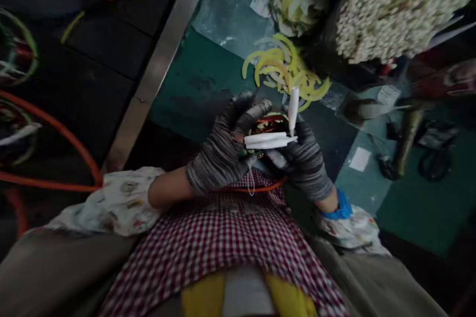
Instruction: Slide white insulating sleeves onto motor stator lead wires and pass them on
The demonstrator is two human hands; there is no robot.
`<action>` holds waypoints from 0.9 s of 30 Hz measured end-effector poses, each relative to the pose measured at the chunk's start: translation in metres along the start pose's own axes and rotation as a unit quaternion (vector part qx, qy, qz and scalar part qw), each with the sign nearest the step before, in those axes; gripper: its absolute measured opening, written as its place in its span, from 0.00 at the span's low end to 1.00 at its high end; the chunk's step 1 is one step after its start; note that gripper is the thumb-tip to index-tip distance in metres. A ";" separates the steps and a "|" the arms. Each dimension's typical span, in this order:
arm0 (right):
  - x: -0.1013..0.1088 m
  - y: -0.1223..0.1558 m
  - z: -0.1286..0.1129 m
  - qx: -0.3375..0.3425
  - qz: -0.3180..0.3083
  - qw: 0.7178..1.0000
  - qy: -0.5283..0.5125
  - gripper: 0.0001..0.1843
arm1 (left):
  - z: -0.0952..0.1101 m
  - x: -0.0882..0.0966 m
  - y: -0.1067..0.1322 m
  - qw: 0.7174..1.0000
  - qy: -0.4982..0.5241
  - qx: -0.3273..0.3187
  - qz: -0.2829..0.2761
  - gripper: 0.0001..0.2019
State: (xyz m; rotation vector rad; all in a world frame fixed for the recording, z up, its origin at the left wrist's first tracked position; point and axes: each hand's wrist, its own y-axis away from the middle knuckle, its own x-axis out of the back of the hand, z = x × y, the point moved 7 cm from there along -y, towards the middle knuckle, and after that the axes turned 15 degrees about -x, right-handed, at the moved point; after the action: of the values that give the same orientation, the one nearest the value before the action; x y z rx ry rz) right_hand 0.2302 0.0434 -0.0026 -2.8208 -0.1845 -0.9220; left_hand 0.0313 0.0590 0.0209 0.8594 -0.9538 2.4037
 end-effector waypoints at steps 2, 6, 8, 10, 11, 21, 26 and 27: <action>0.003 -0.002 0.002 0.001 -0.020 1.000 0.002 0.29 | 0.001 0.001 0.000 1.000 -0.006 -0.007 0.006 0.35; 0.008 -0.005 0.002 0.037 -0.042 0.998 0.018 0.22 | 0.005 0.002 -0.002 1.000 -0.005 -0.008 -0.004 0.36; 0.009 -0.007 0.004 0.045 -0.049 0.997 0.028 0.23 | 0.006 0.003 -0.005 1.000 -0.003 0.002 -0.019 0.36; 0.009 -0.009 0.007 0.035 -0.058 0.997 0.034 0.26 | 0.006 0.003 -0.007 0.999 -0.009 0.016 -0.038 0.37; 0.010 -0.009 0.008 0.028 -0.061 0.997 0.034 0.26 | 0.006 0.003 -0.008 0.999 -0.012 0.023 -0.045 0.37; 0.008 -0.005 0.014 -0.050 -0.038 0.998 -0.015 0.39 | 0.005 0.001 -0.010 0.995 -0.006 0.057 -0.081 0.38; 0.008 -0.001 0.016 -0.107 -0.028 0.993 -0.040 0.36 | 0.008 0.005 -0.010 0.998 -0.025 0.042 -0.049 0.36; 0.008 -0.002 0.014 -0.110 -0.036 0.993 -0.036 0.35 | 0.008 0.005 -0.009 0.997 -0.028 0.045 -0.054 0.36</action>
State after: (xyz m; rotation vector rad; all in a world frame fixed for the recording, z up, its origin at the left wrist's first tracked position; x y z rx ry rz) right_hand 0.2443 0.0485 -0.0091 -3.0723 -0.2078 -0.9082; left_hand 0.0360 0.0602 0.0332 0.9897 -0.8028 2.3564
